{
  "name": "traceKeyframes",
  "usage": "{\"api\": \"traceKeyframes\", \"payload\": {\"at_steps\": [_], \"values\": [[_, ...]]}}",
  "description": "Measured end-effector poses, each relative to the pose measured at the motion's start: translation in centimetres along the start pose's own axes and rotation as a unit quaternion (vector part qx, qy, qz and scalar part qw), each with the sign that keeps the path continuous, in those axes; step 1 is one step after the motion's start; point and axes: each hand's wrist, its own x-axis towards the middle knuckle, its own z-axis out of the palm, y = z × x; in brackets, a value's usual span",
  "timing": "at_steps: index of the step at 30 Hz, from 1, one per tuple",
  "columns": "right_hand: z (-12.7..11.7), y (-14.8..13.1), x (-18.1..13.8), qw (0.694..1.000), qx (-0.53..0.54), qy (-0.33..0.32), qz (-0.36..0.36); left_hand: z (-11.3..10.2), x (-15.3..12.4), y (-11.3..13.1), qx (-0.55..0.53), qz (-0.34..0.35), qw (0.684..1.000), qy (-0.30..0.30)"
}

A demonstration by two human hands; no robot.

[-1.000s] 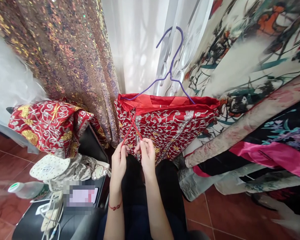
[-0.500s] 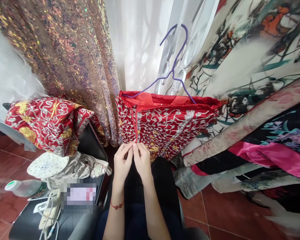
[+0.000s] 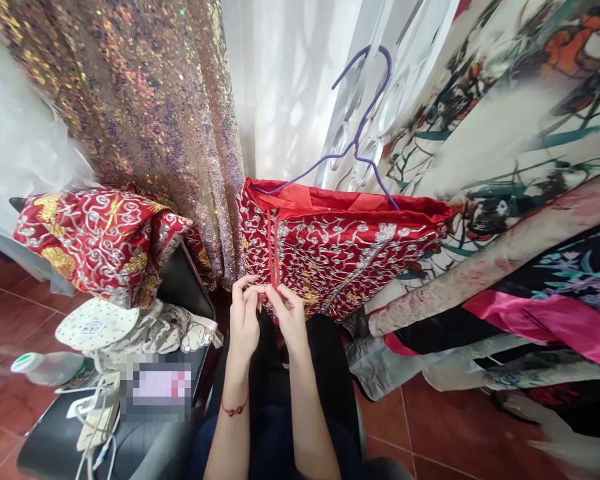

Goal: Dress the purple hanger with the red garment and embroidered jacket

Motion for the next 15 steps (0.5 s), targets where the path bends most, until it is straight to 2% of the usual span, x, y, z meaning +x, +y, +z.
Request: {"api": "traceKeyframes", "payload": {"at_steps": [4,7,9,11,15], "values": [[-0.2,-1.0,-0.3,0.994,-0.093,-0.013,-0.047,0.5,1.7,0.7,0.018,-0.031,0.999,-0.011],[-0.3,-1.9,-0.9,0.971,-0.219,-0.016,-0.091,1.0,3.3,0.9,0.019,-0.034,0.999,-0.011],[-0.6,-2.4,-1.5,0.952,-0.279,-0.015,-0.123,1.0,3.9,0.8,0.007,-0.029,0.999,0.018],[-1.0,-3.0,-2.1,0.946,-0.293,-0.009,-0.138,0.9,3.8,0.5,0.005,-0.02,0.998,0.059],[-1.6,-4.3,-2.3,0.961,-0.243,0.009,-0.132,0.7,2.7,-0.3,0.004,-0.004,0.994,0.114]]}}
